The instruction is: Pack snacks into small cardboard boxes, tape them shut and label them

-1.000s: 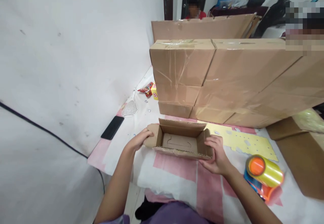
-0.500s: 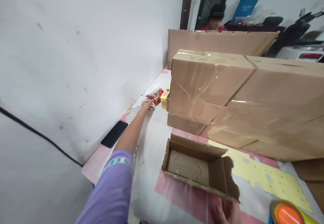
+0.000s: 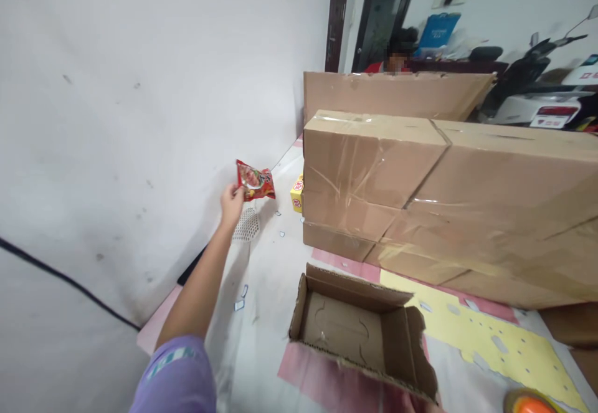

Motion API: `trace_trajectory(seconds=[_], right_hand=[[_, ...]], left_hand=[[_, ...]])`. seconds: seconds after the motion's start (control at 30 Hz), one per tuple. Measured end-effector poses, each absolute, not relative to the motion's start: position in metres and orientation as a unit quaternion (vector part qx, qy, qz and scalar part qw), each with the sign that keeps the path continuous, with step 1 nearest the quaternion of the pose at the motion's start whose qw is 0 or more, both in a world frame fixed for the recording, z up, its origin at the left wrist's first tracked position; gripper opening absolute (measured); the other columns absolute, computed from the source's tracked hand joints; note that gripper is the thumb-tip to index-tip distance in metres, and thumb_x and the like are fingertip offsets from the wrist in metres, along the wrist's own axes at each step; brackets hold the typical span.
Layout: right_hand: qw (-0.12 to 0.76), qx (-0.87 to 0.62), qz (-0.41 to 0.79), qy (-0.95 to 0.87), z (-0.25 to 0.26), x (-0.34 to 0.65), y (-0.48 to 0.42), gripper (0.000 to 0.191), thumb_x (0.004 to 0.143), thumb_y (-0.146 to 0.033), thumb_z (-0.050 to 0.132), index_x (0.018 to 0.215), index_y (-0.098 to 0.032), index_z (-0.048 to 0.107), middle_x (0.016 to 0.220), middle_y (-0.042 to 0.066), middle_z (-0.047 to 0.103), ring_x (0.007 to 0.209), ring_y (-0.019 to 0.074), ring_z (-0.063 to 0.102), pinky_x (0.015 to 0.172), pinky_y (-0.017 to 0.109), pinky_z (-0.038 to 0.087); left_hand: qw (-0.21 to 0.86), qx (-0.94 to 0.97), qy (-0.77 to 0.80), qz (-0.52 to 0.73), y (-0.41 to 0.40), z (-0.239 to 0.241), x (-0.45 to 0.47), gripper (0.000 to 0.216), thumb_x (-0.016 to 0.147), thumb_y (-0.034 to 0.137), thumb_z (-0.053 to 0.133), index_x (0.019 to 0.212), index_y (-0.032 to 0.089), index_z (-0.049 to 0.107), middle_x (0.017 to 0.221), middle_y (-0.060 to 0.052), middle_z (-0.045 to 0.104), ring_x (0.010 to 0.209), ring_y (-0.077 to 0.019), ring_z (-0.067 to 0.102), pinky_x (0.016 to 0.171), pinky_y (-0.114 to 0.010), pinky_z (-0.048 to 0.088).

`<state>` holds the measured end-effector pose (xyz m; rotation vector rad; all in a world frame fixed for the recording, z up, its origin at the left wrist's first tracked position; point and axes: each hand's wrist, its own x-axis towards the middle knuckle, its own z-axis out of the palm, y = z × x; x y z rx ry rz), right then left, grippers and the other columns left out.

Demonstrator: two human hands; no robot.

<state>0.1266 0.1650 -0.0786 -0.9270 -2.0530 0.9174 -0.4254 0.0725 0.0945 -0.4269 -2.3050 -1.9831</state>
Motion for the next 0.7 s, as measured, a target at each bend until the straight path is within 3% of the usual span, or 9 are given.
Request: trace_trajectory(seconds=[0.1,0.23,0.3,0.4,0.53,0.6,0.63,0.7], right_hand=[[0.429,-0.365,0.412,-0.717,-0.049,0.123,0.183,0.054,0.095,-0.043,0.053,0.146,-0.028,0.045,0.136,0.018,0.059,0.114,0.0414,0.066,0.088,0.062,0.06],[0.549,-0.232,0.375,-0.71,0.068,0.093,0.216,0.04,0.089,-0.032,0.068,0.127,-0.025,0.058,0.119,0.013,0.063,0.107,0.0313,0.067,0.095,0.054,0.056],[0.482,-0.133,0.324,-0.803,0.136,0.067,0.222,0.048,0.086,-0.032,0.073,0.131,-0.027,0.057,0.126,0.011,0.064,0.119,0.0313,0.062,0.104,0.052,0.05],[0.29,-0.035,0.255,-0.922,0.211,0.025,0.217,0.08,0.081,-0.043,0.079,0.148,-0.022,0.042,0.143,0.014,0.057,0.13,0.0328,0.055,0.108,0.05,0.045],[0.128,-0.007,0.254,-0.959,0.237,0.0,0.205,0.059,0.082,-0.037,0.076,0.133,-0.022,0.052,0.114,0.006,0.071,0.098,0.0245,0.07,0.081,0.033,0.054],[0.117,-0.023,0.235,-0.965,0.227,0.005,0.202,0.047,0.081,-0.035,0.075,0.122,-0.02,0.056,0.107,0.005,0.072,0.09,0.0231,0.07,0.072,0.029,0.052],[0.121,-0.038,0.208,-0.97,0.22,0.01,0.2,0.044,0.081,-0.034,0.075,0.118,-0.019,0.056,0.106,0.007,0.072,0.089,0.0241,0.071,0.071,0.029,0.051],[0.104,-0.069,0.131,-0.984,0.201,0.017,0.195,0.04,0.082,-0.032,0.073,0.115,-0.017,0.056,0.103,0.01,0.072,0.086,0.0276,0.072,0.067,0.032,0.051]], left_hand=[[0.093,-0.195,-0.735,-0.643,0.006,0.134,-0.387,0.016,0.088,0.031,0.059,0.079,0.019,0.057,0.073,0.003,0.059,0.068,-0.0113,0.056,0.063,-0.02,0.048],[0.097,-0.279,-0.73,-0.617,-0.037,0.179,-0.306,0.019,0.085,0.037,0.065,0.083,0.019,0.06,0.074,0.002,0.062,0.066,-0.012,0.057,0.059,-0.021,0.047],[0.08,-0.33,-0.731,-0.591,-0.034,0.192,-0.261,0.02,0.087,0.038,0.065,0.086,0.019,0.061,0.076,0.002,0.063,0.066,-0.0113,0.058,0.06,-0.02,0.047],[0.034,-0.402,-0.723,-0.561,-0.015,0.195,-0.203,0.023,0.093,0.041,0.06,0.089,0.018,0.061,0.075,0.002,0.063,0.064,-0.0097,0.058,0.058,-0.019,0.046],[-0.047,-0.432,-0.69,-0.579,0.0,0.169,-0.162,0.028,0.096,0.045,0.055,0.091,0.018,0.061,0.082,-0.002,0.069,0.069,-0.0123,0.065,0.062,-0.022,0.052],[-0.058,-0.425,-0.668,-0.608,-0.004,0.144,-0.155,0.028,0.096,0.046,0.056,0.101,0.019,0.06,0.11,-0.01,0.072,0.092,-0.0184,0.072,0.077,-0.029,0.059],[-0.055,-0.422,-0.655,-0.624,-0.009,0.129,-0.153,0.031,0.095,0.045,0.058,0.113,0.02,0.057,0.131,-0.013,0.066,0.108,-0.0225,0.07,0.088,-0.036,0.059],[-0.019,-0.423,-0.689,-0.588,-0.018,0.096,-0.153,0.044,0.091,0.045,0.063,0.127,0.022,0.054,0.145,-0.015,0.057,0.127,-0.028,0.061,0.104,-0.045,0.053]])
